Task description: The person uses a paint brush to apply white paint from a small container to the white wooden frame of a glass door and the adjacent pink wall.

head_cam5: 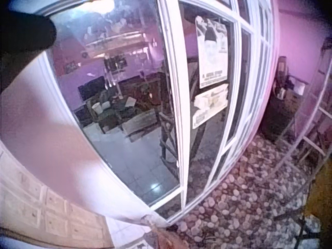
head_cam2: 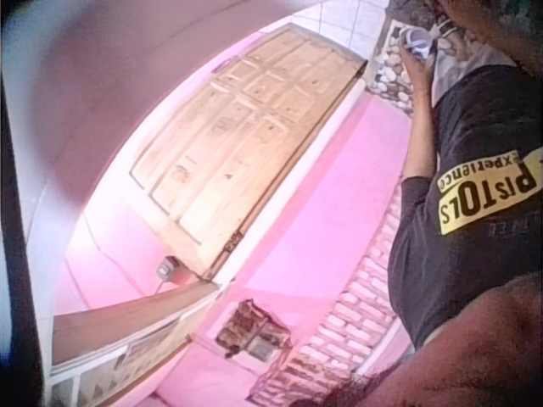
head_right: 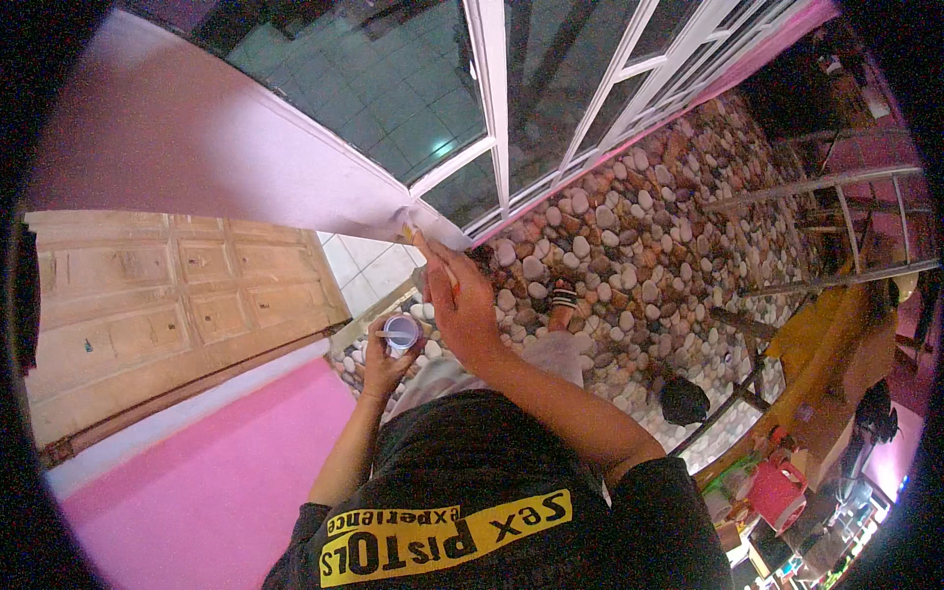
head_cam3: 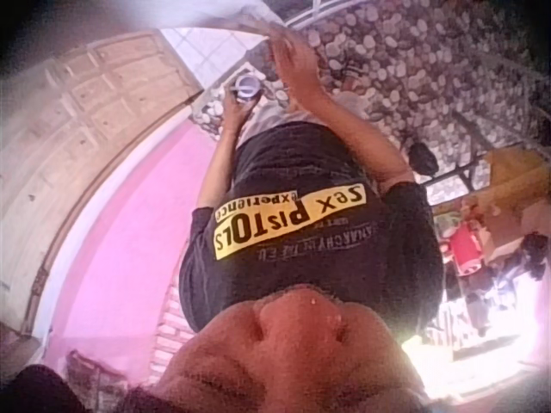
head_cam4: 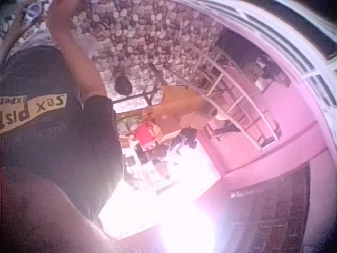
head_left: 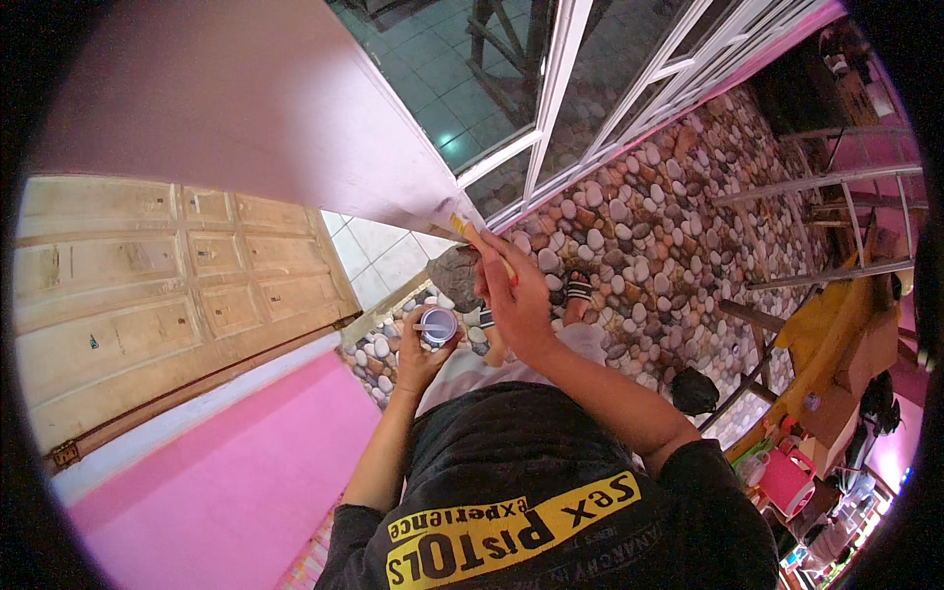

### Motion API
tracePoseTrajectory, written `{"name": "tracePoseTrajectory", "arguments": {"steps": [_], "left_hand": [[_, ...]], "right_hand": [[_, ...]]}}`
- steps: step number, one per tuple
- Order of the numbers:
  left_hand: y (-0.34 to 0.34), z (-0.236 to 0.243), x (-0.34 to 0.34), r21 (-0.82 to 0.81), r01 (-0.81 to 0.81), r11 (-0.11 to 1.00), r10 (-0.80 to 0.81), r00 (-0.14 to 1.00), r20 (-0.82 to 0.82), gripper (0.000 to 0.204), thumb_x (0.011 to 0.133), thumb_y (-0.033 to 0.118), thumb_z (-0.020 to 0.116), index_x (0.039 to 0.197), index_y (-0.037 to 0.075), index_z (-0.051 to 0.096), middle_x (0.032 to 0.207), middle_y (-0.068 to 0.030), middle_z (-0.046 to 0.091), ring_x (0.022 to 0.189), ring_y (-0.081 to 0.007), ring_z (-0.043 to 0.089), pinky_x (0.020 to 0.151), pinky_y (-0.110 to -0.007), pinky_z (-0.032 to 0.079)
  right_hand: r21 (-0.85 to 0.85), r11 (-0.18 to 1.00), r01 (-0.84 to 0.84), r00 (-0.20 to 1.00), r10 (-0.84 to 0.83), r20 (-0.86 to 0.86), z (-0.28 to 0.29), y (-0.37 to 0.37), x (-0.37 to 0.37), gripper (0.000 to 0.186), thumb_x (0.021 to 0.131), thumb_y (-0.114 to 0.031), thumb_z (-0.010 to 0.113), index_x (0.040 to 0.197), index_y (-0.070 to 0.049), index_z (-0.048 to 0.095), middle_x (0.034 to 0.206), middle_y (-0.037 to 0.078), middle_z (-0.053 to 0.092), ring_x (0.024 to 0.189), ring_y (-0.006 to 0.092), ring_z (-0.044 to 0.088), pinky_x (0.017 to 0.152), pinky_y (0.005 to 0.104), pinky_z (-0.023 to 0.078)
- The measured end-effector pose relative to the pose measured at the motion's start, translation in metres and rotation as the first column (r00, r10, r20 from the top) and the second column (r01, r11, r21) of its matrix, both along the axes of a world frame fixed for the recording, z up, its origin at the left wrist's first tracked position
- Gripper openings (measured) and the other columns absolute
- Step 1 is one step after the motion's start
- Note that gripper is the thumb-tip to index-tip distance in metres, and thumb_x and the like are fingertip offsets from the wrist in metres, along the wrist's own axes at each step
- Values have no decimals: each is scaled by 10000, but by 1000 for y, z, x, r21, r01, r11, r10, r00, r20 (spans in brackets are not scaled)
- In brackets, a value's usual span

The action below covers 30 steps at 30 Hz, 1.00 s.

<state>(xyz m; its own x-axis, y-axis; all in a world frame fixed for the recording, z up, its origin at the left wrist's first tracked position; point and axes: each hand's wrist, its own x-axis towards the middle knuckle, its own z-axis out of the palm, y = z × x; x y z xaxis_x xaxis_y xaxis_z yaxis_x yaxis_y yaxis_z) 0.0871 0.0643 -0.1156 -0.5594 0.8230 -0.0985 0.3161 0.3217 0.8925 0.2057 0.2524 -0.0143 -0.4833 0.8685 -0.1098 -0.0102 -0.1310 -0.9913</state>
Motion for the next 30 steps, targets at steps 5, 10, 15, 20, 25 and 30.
{"name": "tracePoseTrajectory", "arguments": {"steps": [5, 10, 15, 20, 25, 30], "left_hand": [[0, -9, 1, 6, -10, 1000, 10, 1000, 3, 701, 757, 206, 907, 1306, 74, 490, 1206, -107, 610, 1113, -246, 634, 974, -367, 507], [2, 8, 1, -37, 51, 998, -53, 996, -65, 694, 751, 165, 906, 1303, 75, 495, 1270, -117, 598, 1163, -246, 609, 1006, -373, 487], [1, 17, 2, -87, 24, 996, -31, 996, -82, 711, 759, 147, 901, 1321, 61, 475, 1304, -132, 594, 1196, -255, 600, 1046, -377, 470], [4, 15, 1, -81, 9, 997, -10, 1000, -1, 724, 768, 133, 895, 1334, 50, 450, 1335, -155, 579, 1241, -264, 576, 1056, -402, 474], [11, 18, -2, -97, 52, 994, -54, 998, -22, 728, 749, 120, 904, 1324, 40, 466, 1319, -161, 586, 1227, -261, 583, 1042, -397, 481], [19, 20, 0, -96, 79, 992, -80, 997, -6, 736, 741, 110, 905, 1329, 38, 469, 1318, -155, 588, 1216, -253, 587, 1036, -392, 484]], "right_hand": [[-111, 994, 24, 1000, -24, -5, -27, -13, 44, 361, 1071, -183, 543, 1378, 5, 572, 901, 38, 626, 710, 83, 569, 610, 232, 495], [-494, 854, 165, 986, -157, 59, -88, -5, 48, 342, 1029, -130, 577, 1346, -2, 602, 923, 53, 656, 737, 118, 635, 623, 244, 517], [-733, 626, 265, 936, -350, 39, -135, -10, 27, 351, 991, -120, 607, 1318, 7, 620, 897, 56, 673, 741, 145, 676, 605, 249, 519], [-545, 800, 249, 961, -273, 39, -159, -16, 11, 356, 996, -131, 605, 1321, 14, 619, 782, 26, 634, 648, 92, 570, 579, 242, 462], [-318, 883, 344, 939, -330, 99, -179, -16, 2, 329, 1001, -126, 587, 1302, -8, 645, 750, 8, 603, 636, 78, 520, 580, 242, 436], [-226, 914, 336, 939, -307, 156, -168, -8, 3, 352, 911, -96, 584, 1242, -34, 684, 887, 144, 662, 754, 231, 631, 692, 359, 515]]}}
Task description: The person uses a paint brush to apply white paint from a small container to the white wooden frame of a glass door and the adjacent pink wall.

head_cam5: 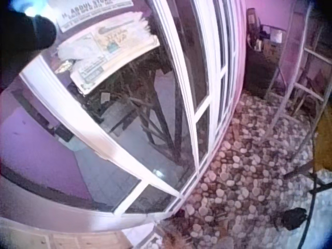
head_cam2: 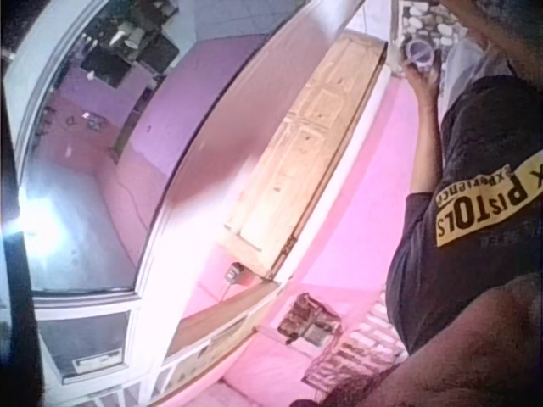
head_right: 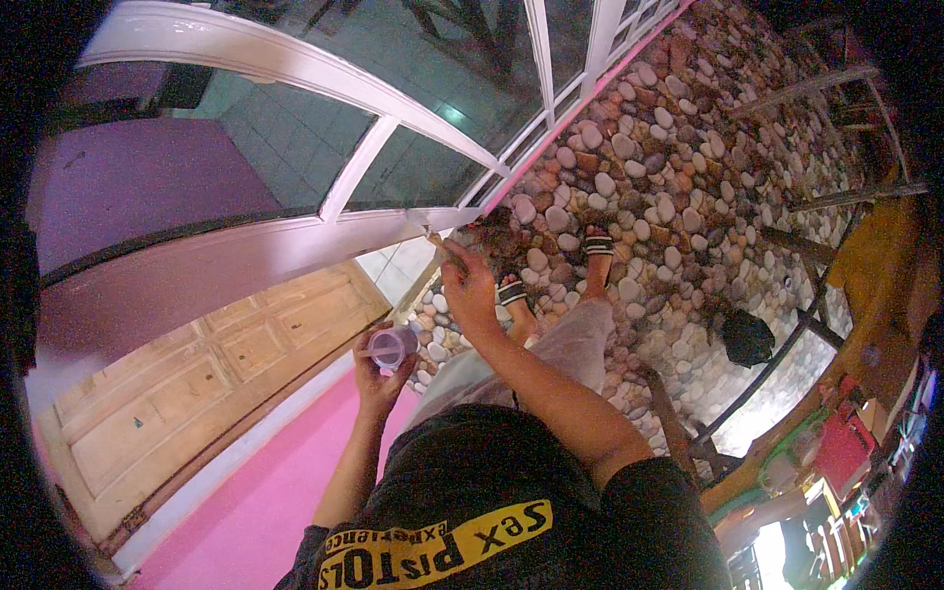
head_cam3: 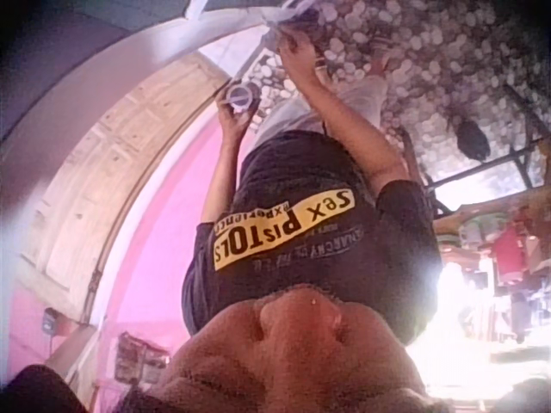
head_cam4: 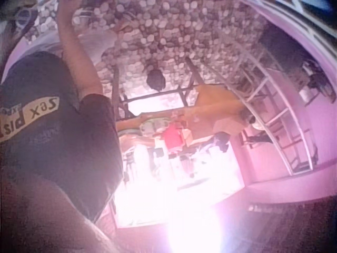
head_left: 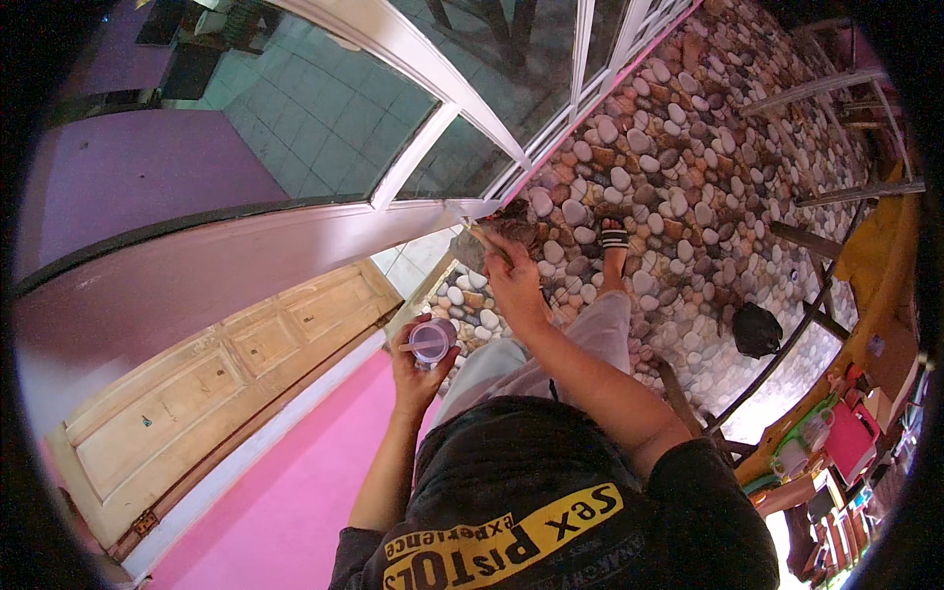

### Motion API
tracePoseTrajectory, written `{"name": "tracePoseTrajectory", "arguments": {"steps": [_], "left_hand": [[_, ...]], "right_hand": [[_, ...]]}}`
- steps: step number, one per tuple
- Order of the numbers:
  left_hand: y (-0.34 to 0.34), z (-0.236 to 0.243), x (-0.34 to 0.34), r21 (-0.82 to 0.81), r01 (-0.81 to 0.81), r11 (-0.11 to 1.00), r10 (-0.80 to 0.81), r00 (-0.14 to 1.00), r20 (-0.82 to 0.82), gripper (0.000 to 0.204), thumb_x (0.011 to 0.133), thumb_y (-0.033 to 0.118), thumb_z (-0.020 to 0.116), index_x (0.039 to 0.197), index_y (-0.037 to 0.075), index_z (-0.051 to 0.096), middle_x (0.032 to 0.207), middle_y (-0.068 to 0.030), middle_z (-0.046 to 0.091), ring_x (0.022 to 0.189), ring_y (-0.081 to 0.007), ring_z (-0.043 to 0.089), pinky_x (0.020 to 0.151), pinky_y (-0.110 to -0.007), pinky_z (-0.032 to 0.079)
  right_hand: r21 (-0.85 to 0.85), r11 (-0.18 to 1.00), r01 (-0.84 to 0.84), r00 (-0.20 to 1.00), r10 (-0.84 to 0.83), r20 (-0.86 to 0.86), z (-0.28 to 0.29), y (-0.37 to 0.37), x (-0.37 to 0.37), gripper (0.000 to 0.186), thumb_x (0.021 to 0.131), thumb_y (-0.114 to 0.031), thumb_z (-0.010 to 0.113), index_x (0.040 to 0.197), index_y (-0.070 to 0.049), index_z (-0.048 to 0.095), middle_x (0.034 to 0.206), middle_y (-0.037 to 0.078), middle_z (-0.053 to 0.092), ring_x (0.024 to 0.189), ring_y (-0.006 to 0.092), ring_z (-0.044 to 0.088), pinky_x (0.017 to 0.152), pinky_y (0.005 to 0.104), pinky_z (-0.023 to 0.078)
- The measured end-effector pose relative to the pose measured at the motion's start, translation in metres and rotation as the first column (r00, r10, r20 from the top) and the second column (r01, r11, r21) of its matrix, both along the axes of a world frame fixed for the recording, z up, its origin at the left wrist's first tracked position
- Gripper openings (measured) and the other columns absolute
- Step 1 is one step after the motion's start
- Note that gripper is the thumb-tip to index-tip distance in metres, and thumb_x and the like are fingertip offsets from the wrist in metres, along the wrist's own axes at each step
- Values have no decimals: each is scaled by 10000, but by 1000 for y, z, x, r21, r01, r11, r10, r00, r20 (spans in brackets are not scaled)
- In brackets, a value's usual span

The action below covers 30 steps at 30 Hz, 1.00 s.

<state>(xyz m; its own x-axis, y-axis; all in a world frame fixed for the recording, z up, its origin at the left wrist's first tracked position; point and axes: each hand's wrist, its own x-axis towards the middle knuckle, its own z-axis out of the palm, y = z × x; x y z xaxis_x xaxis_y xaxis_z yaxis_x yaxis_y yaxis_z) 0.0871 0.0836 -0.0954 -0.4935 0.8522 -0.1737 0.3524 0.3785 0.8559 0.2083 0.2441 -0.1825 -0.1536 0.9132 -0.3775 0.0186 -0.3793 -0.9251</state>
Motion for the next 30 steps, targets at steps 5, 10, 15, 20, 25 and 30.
{"name": "tracePoseTrajectory", "arguments": {"steps": [5, 10, 15, 20, 25, 30], "left_hand": [[0, -3, -1, 3, 7, 1000, -7, 1000, 21, 739, 740, 108, 905, 1331, 39, 468, 1319, -151, 588, 1208, -252, 593, 1021, -385, 495], [-2, 0, -3, -43, 36, 998, -38, 998, -40, 743, 738, 111, 908, 1332, 40, 467, 1320, -152, 591, 1205, -255, 600, 1021, -382, 497], [-8, -10, -6, -26, 63, 998, -63, 998, -21, 774, 759, 85, 872, 1368, 60, 396, 1373, -160, 537, 1229, -261, 565, 1045, -419, 482], [-4, -8, -4, -5, 46, 999, -46, 999, 6, 776, 754, 103, 889, 1363, 53, 412, 1359, -167, 561, 1236, -268, 579, 1041, -409, 488], [-3, -5, -3, -31, 14, 999, -14, 1000, 12, 770, 749, 133, 906, 1353, 41, 438, 1342, -170, 583, 1238, -274, 590, 1040, -398, 488], [-1, -5, -4, -17, 23, 1000, -23, 1000, -2, 761, 741, 127, 908, 1343, 36, 450, 1338, -163, 579, 1230, -268, 588, 1044, -393, 481]], "right_hand": [[-23, 999, -24, 1000, 24, 1, 12, 5, -3, 362, 905, -96, 588, 1248, -35, 684, 973, 176, 653, 791, 246, 639, 717, 364, 515], [-13, 999, -40, 999, 40, -10, 15, 4, -4, 349, 913, -96, 599, 1247, -36, 686, 1003, 182, 666, 852, 258, 652, 752, 360, 519], [54, 997, -54, 998, 56, -33, 20, 6, -1, 335, 923, -96, 609, 1241, -23, 684, 1051, 194, 680, 924, 281, 661, 797, 366, 526], [115, 993, -39, 999, 37, 19, 15, 4, 10, 317, 944, -66, 586, 1242, -15, 680, 868, 84, 636, 742, 154, 591, 672, 296, 491], [39, 998, -55, 997, 53, 51, 14, 14, 7, 334, 897, -90, 566, 1189, 7, 695, 1010, 216, 685, 845, 326, 660, 787, 411, 527], [-76, 992, -106, 992, 110, 61, 27, 18, 0, 320, 907, -100, 572, 1183, -5, 704, 988, 212, 689, 823, 316, 659, 753, 405, 523]]}}
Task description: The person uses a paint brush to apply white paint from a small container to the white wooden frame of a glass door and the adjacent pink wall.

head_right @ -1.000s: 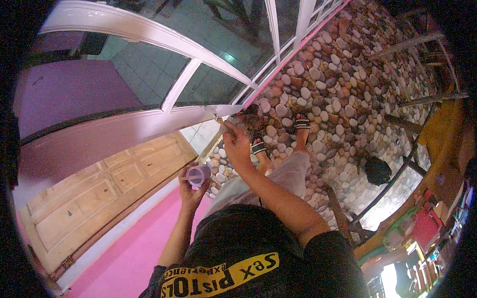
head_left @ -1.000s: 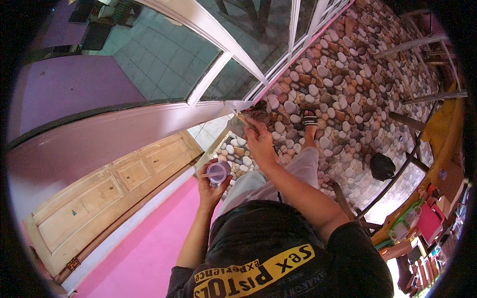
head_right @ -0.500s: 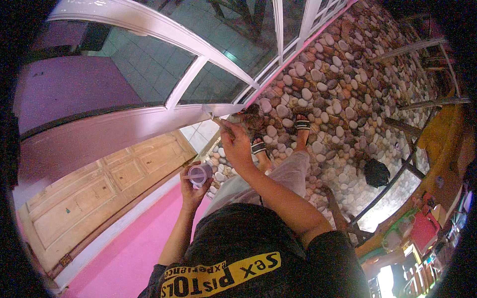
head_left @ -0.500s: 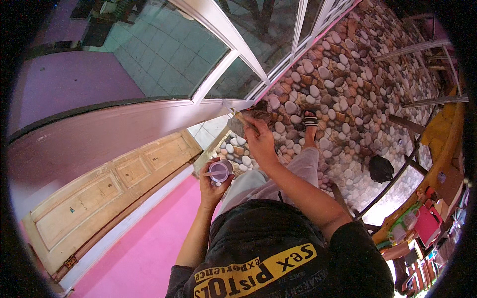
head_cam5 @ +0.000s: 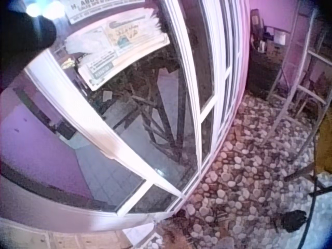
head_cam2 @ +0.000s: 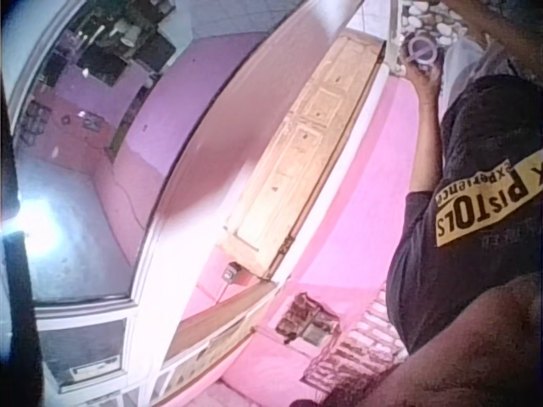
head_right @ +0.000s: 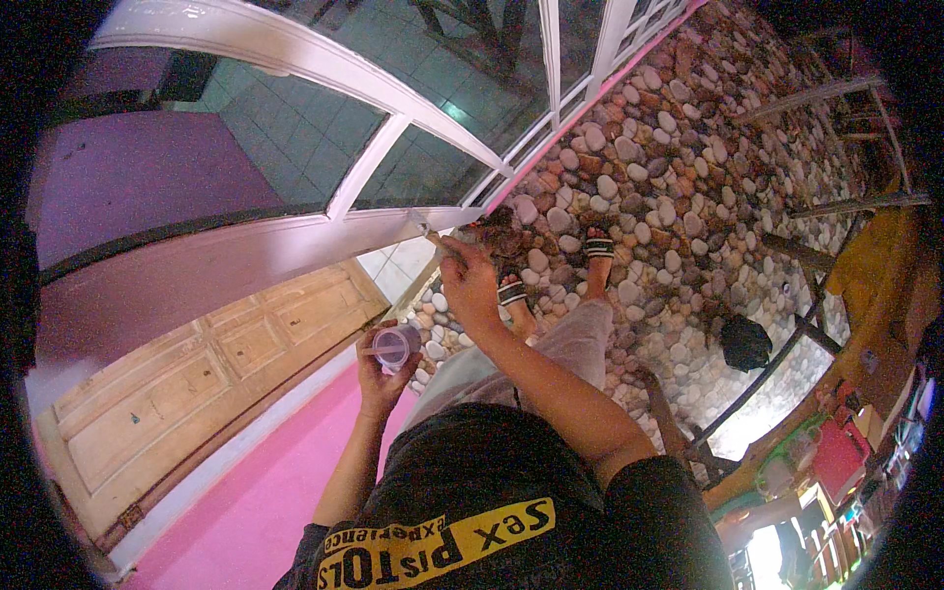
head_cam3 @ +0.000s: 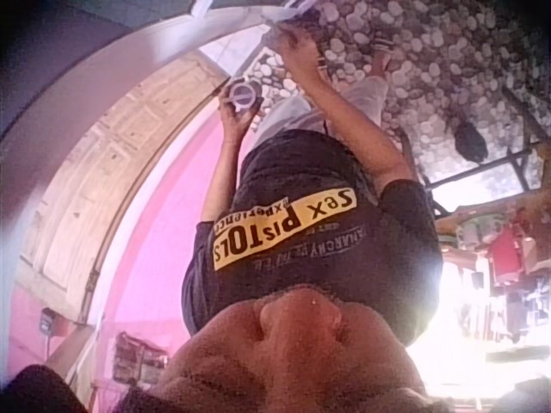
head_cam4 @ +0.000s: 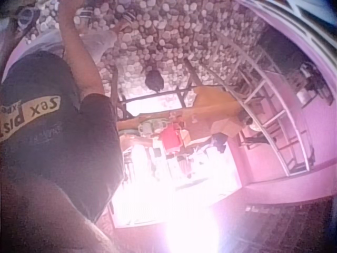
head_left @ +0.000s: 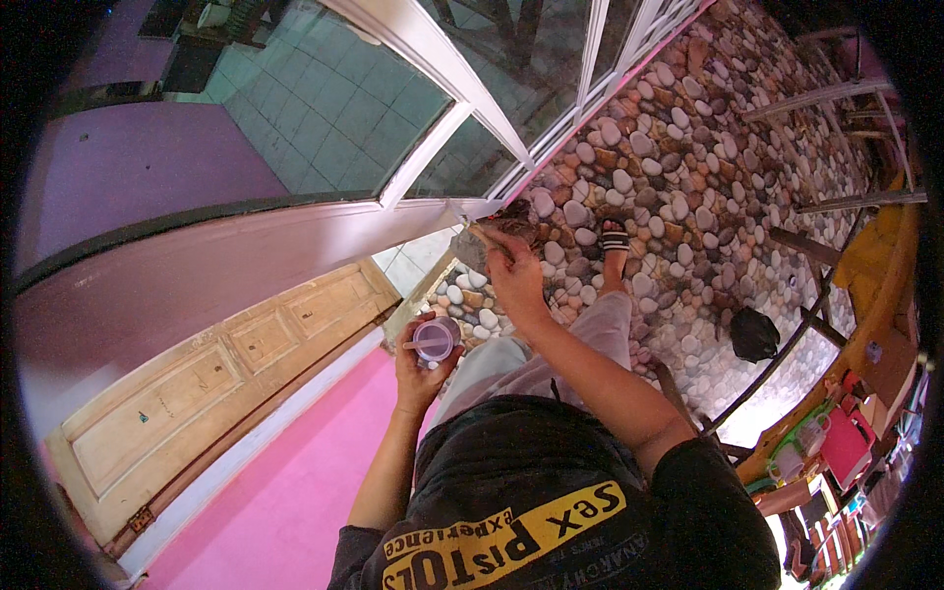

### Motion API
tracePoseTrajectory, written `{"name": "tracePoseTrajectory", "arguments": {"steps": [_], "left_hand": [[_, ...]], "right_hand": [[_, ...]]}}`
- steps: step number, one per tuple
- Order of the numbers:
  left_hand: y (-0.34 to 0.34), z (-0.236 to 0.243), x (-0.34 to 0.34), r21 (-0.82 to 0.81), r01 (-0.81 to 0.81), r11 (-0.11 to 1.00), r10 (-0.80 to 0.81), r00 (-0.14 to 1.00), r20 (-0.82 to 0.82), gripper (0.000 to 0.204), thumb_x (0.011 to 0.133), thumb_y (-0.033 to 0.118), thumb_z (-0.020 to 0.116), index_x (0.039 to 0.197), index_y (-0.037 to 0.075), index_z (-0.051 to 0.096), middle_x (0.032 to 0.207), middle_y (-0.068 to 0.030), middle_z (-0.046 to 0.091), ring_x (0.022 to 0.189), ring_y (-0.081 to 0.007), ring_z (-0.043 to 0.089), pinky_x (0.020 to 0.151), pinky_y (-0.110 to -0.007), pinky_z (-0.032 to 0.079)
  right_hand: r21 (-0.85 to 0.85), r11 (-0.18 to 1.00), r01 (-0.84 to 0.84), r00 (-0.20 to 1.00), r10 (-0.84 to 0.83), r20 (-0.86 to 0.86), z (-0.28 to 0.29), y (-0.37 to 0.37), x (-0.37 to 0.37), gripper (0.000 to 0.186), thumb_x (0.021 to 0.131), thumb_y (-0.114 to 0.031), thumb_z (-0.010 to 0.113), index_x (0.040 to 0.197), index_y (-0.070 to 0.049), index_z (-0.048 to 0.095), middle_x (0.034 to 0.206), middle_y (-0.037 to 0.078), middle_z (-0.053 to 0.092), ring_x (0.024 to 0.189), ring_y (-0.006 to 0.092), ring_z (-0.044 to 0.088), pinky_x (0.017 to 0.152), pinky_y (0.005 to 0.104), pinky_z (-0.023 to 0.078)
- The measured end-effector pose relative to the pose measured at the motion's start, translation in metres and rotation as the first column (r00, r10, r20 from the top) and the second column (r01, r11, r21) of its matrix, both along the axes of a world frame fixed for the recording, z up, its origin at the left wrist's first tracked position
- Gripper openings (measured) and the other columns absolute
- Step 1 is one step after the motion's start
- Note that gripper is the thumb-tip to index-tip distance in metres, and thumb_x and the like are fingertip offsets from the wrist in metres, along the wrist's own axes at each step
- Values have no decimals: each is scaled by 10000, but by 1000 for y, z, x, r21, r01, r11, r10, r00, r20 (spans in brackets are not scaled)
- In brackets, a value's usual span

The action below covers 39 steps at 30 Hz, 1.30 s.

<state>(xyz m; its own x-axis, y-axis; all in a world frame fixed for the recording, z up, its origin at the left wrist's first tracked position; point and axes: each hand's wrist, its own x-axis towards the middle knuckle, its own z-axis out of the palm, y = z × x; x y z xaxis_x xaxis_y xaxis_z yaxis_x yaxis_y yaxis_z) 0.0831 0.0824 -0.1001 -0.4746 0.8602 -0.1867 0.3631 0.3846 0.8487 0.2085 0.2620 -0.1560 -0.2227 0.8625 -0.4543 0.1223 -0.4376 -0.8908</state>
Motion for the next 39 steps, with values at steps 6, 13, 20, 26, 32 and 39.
{"name": "tracePoseTrajectory", "arguments": {"steps": [6, 13, 20, 26, 32, 39], "left_hand": [[4, 2, 2, -27, -13, 1000, 15, 997, 72, 749, 743, 136, 906, 1332, 40, 453, 1350, -164, 563, 1243, -272, 573, 1045, -400, 478], [7, -1, 2, -11, 0, 1000, 0, 999, 43, 744, 747, 141, 905, 1330, 44, 452, 1344, -163, 564, 1241, -269, 571, 1052, -399, 470], [27, -8, 0, 33, 17, 999, -17, 1000, -1, 768, 746, 138, 909, 1350, 47, 443, 1367, -162, 564, 1253, -258, 580, 1036, -402, 483], [59, -4, 5, 52, 155, 987, -149, 983, -109, 747, 745, 147, 906, 1336, 43, 461, 1342, -164, 580, 1218, -299, 595, 1023, -407, 491], [86, -2, 17, 251, 218, 943, -192, 974, -124, 719, 742, 123, 882, 1324, 41, 467, 1327, -188, 556, 1214, -365, 572, 1008, -427, 481], [109, 15, 29, 264, 258, 929, -225, 963, -151, 717, 718, 127, 870, 1321, 23, 495, 1315, -215, 541, 1205, -410, 562, 1017, -455, 476]], "right_hand": [[129, 990, 50, 998, -46, -36, -2, -2, -2, 300, 916, -114, 600, 1176, -9, 708, 974, 194, 700, 823, 290, 658, 753, 385, 524], [107, 994, 25, 997, -16, -78, 0, 1, 3, 296, 925, -121, 612, 1182, -11, 707, 1009, 198, 702, 904, 303, 680, 803, 383, 536], [267, 953, -145, 989, 137, 50, 65, 16, 57, 268, 928, -60, 623, 1179, -23, 708, 1071, 173, 693, 992, 292, 685, 896, 354, 530], [513, 786, -346, 931, 223, 287, 132, 26, 124, 293, 860, 17, 662, 1146, -27, 706, 1006, 133, 668, 939, 243, 678, 820, 349, 536], [383, 739, -554, 809, 369, 458, 206, 22, 143, 286, 878, -48, 700, 1163, -49, 680, 1106, 206, 656, 981, 381, 690, 851, 443, 572], [470, 536, -701, 698, 384, 604, 242, 18, 125, 300, 881, -85, 694, 1178, -77, 662, 1078, 170, 635, 982, 341, 663, 827, 438, 578]]}}
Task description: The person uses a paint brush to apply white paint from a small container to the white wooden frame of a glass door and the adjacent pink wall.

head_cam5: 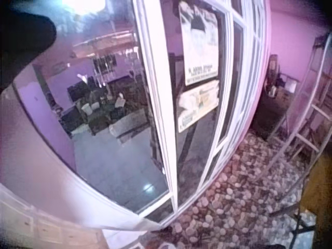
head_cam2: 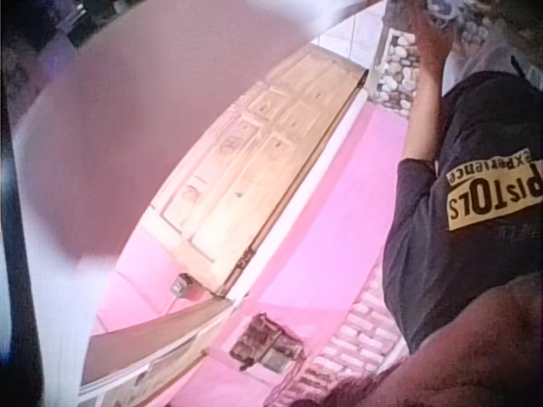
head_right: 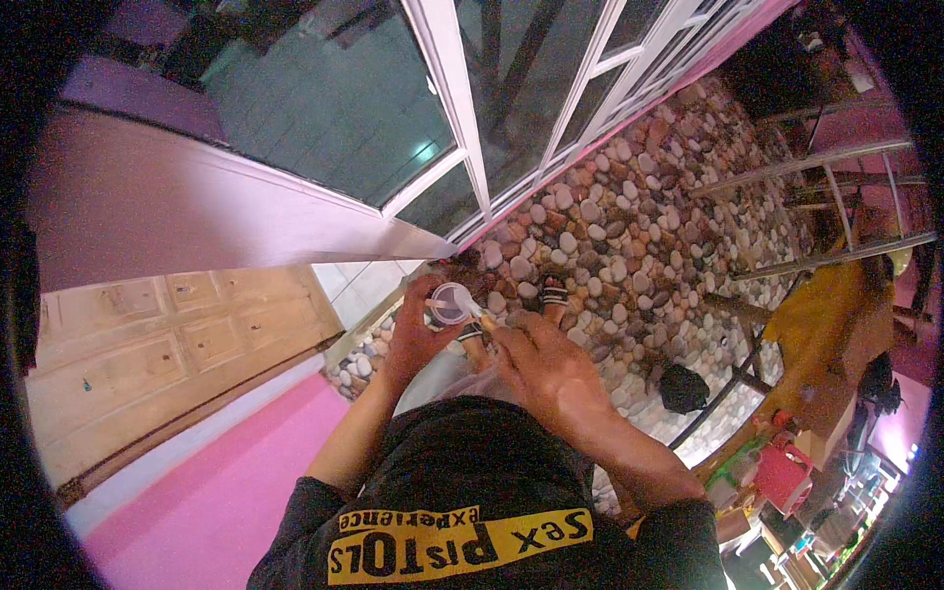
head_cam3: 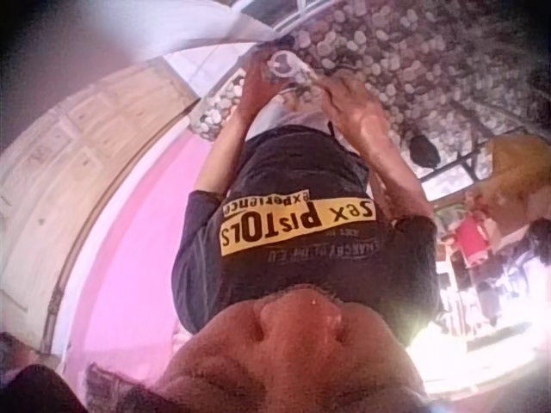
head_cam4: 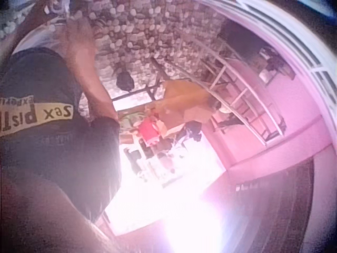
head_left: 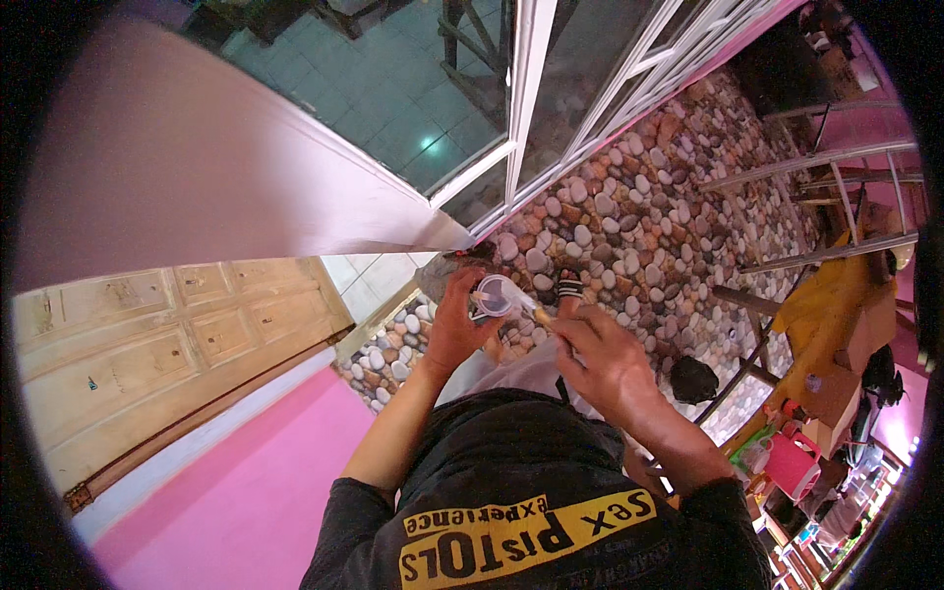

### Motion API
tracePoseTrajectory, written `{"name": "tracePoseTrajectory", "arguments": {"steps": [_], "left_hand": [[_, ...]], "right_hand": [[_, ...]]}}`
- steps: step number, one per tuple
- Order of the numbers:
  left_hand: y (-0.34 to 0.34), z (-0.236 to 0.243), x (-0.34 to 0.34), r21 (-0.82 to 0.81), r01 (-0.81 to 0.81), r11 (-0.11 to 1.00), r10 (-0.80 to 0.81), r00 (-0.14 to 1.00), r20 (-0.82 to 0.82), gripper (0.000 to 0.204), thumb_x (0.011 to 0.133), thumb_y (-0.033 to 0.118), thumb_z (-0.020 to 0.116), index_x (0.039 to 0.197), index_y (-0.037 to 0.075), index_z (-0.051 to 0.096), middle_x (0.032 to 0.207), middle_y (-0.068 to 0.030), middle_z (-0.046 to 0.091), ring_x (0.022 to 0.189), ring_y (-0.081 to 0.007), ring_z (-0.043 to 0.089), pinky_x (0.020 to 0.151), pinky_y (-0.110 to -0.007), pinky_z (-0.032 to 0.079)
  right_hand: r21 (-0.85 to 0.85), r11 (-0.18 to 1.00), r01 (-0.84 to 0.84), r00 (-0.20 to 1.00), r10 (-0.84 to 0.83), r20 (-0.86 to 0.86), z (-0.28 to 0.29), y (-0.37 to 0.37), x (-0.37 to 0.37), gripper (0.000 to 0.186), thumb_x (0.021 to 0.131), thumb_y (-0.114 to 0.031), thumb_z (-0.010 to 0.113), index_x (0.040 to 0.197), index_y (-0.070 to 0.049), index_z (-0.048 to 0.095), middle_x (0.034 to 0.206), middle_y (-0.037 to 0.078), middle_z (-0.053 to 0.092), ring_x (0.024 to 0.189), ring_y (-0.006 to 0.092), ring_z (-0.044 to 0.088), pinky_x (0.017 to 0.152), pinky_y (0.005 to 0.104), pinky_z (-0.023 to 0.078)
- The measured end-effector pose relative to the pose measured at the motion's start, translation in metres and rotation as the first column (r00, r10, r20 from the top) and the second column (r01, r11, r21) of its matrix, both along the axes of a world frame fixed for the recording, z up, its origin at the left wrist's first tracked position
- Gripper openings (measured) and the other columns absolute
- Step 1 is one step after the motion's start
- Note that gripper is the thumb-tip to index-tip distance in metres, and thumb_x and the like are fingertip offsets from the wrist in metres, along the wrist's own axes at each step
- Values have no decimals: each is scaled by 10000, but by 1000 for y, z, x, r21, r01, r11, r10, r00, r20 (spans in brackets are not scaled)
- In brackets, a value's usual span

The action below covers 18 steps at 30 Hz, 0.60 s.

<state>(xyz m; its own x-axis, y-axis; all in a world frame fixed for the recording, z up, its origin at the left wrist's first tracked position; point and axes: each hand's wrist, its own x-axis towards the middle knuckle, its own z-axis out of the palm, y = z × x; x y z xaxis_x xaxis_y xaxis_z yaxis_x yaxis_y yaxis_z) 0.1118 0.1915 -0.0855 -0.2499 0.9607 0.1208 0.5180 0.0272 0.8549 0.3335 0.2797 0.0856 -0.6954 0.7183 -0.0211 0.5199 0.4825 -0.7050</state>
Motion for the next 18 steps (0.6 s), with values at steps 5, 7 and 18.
{"name": "tracePoseTrajectory", "arguments": {"steps": [5, 7, 18], "left_hand": [[1, 1, 5, 16, 14, 1000, -14, 1000, 27, 719, 704, 130, 871, 1313, 21, 505, 1303, -215, 544, 1199, -420, 558, 1021, -467, 471], [0, 2, 6, 38, 40, 998, -40, 999, -7, 706, 704, 130, 870, 1304, 18, 515, 1292, -213, 551, 1194, -422, 560, 1011, -464, 478], [-7, -4, 6, -1, 50, 999, -50, 999, -13, 708, 707, 133, 872, 1306, 17, 513, 1290, -211, 558, 1189, -421, 565, 999, -458, 487]], "right_hand": [[240, 953, -184, 981, 163, 105, -7, -2, -22, 266, 825, -18, 688, 1086, -24, 638, 985, 144, 584, 856, 337, 658, 707, 405, 572], [245, 945, -216, 965, 169, 200, -17, -6, -29, 213, 824, -94, 662, 1029, -38, 643, 977, 110, 583, 894, 293, 644, 743, 370, 550], [252, 921, -296, 914, 196, 354, -55, -18, -44, 244, 801, -93, 682, 1019, -18, 604, 993, 131, 571, 943, 299, 642, 763, 391, 573]]}}
